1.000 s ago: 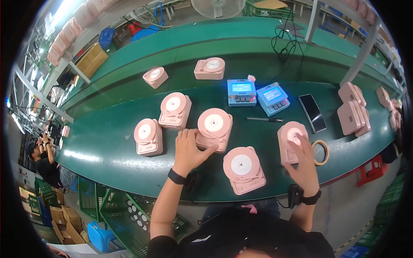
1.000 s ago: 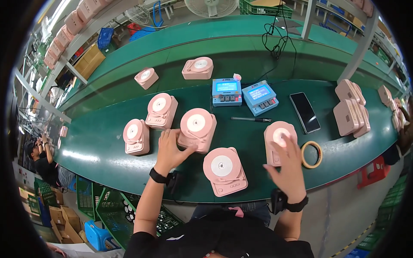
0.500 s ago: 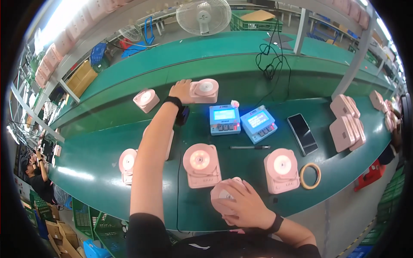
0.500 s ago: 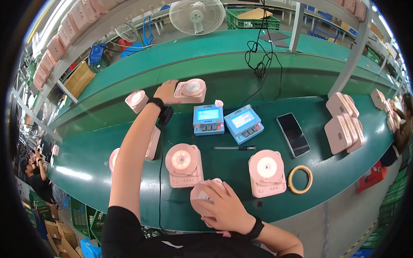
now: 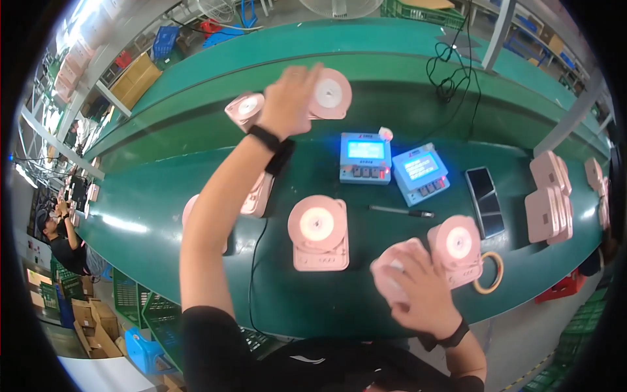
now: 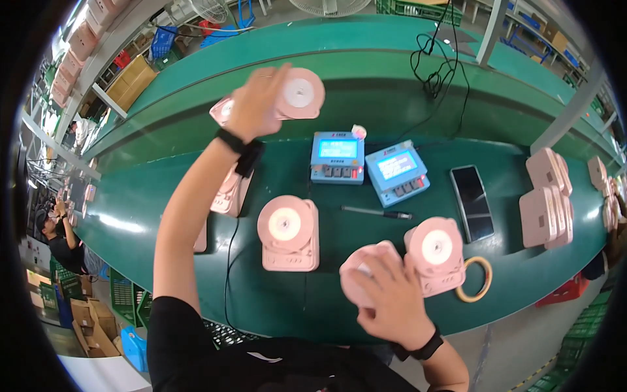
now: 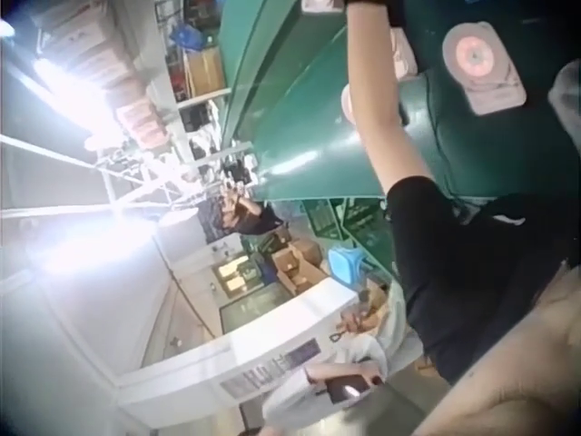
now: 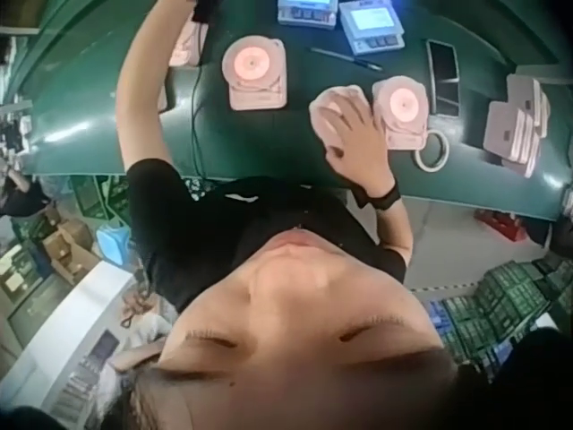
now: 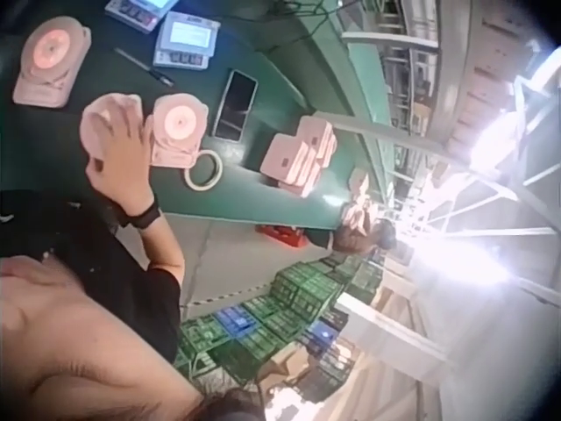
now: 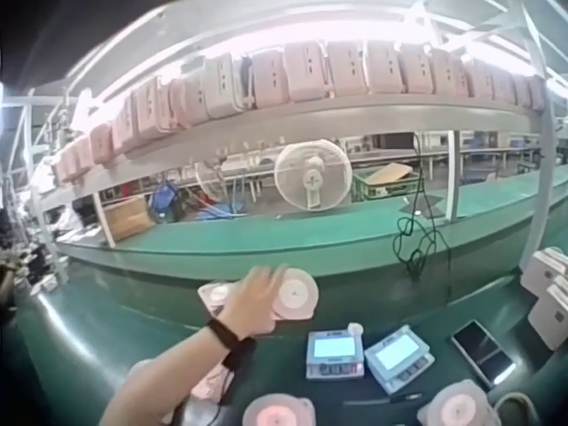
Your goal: The person tests pink record players by placing them on a table, touching their centers, and checking the lights. They pick up a pen to touch a record player, inspect the back of the devices, and then place them onto a shelf.
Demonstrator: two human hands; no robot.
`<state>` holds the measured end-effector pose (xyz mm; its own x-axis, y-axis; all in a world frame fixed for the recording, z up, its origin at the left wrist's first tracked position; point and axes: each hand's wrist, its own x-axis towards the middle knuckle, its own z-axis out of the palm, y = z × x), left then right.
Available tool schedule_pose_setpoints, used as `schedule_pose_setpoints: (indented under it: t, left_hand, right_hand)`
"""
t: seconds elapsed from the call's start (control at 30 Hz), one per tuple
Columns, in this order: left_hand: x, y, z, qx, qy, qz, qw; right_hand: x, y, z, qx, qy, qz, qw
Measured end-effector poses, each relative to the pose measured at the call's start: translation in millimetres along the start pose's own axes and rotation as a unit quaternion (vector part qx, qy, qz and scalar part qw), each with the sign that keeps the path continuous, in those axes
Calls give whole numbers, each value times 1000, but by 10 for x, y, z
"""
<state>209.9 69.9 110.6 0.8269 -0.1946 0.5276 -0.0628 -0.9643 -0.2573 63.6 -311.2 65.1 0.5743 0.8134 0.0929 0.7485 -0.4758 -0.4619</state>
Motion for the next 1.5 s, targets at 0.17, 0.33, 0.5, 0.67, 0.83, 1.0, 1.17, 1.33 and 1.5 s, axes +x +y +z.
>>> schedule_pose_setpoints:
  t: [0.17, 0.33, 0.5, 0.67, 0.83, 1.0, 1.17, 1.33, 1.5]
  left_hand:
    - [-1155, 168, -1193, -92, -18, -163, 982]
    - [-2397, 519, -1617, -24, -58, -199, 978]
    - [-2866, 1006, -1666, -77, -103, -287, 949]
    - [-2839, 904, -1802, -216, -143, -291, 921]
    - [-1957, -133, -1485, -269, -2, -239, 933]
    - [-877, -1104, -417, -159, -96, -159, 970]
    - [-194, -1227, 865, 23, -164, 4, 986]
    - [66, -1260, 1414, 122, -172, 156, 965]
    - [164, -1035, 1113, 4, -210, 52, 976]
  right_hand:
    - [-61, -53, -46, -38, 59, 79, 994]
    - [196, -284, 213, 27, 106, 94, 990]
    - [761, -253, 848, 330, 129, 54, 933]
    - [941, -194, 1097, 487, 130, 38, 863]
    - [858, -181, 1208, 424, 145, 52, 892]
    - [867, -262, 1124, 391, 143, 42, 908]
    - [905, -261, 1093, 397, 132, 62, 906]
    - [936, -343, 956, 372, 116, 56, 919]
    - [927, -324, 951, 362, 113, 85, 921]
